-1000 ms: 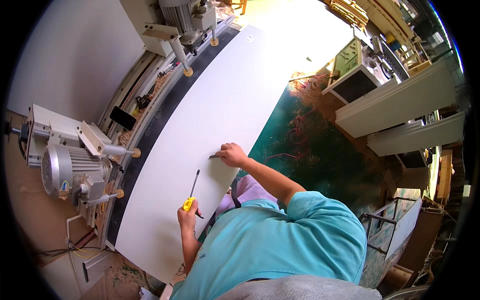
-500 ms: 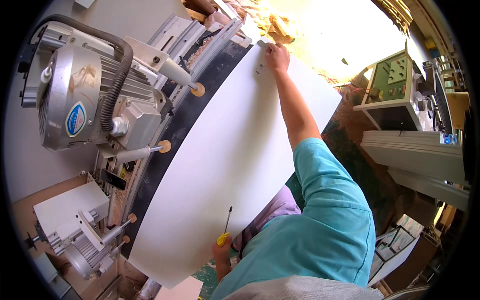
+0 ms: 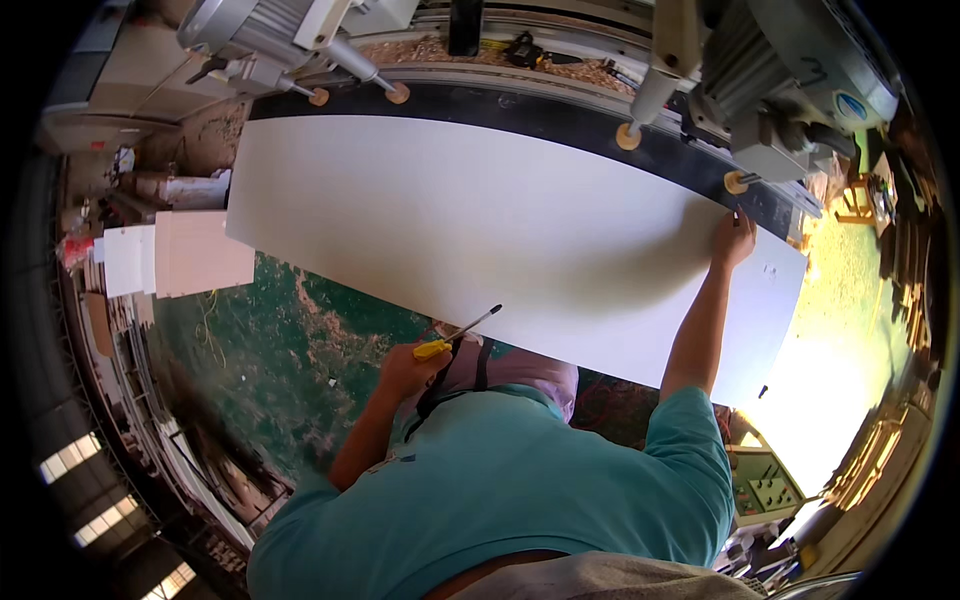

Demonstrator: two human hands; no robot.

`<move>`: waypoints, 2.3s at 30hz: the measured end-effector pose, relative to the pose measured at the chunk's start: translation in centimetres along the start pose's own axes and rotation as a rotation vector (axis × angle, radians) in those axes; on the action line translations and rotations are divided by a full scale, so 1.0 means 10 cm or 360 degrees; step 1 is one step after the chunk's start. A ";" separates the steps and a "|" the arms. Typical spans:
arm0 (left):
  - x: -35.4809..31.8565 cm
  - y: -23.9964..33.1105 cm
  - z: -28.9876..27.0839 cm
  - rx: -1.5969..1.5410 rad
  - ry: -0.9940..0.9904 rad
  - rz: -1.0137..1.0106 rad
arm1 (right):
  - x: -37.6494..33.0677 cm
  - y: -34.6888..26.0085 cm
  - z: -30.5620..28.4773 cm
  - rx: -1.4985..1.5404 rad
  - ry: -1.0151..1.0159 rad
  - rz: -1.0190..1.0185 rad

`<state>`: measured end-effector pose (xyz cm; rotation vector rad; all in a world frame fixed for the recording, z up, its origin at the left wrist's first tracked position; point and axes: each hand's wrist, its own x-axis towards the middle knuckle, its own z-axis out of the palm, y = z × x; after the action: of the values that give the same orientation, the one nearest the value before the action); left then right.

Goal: The person uses a yellow air blow gun to clean a large white board on a machine table. They then use a sanding block to smooth the edges and surface of the board. Finally, the person uses a white marker to write on the board.

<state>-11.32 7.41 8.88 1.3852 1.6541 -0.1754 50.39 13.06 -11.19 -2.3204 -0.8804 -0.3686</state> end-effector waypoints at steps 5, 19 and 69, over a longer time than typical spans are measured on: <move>-0.22 -1.24 -0.40 -0.0331 0.0246 -0.0157 | -0.87 -1.98 0.73 0.0105 -0.0191 -0.0220; -0.82 -4.63 -2.38 -0.1677 0.1152 -0.0400 | -3.56 -7.77 2.68 0.0430 -0.0696 -0.0491; 0.66 -8.41 -6.63 -0.0822 0.0254 -0.0052 | -8.70 -10.28 0.64 0.0449 -0.1913 -0.0931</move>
<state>-117.24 24.03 4.07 0.9962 1.6972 0.3328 -82.85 33.76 -8.91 -1.8235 -1.9928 0.9840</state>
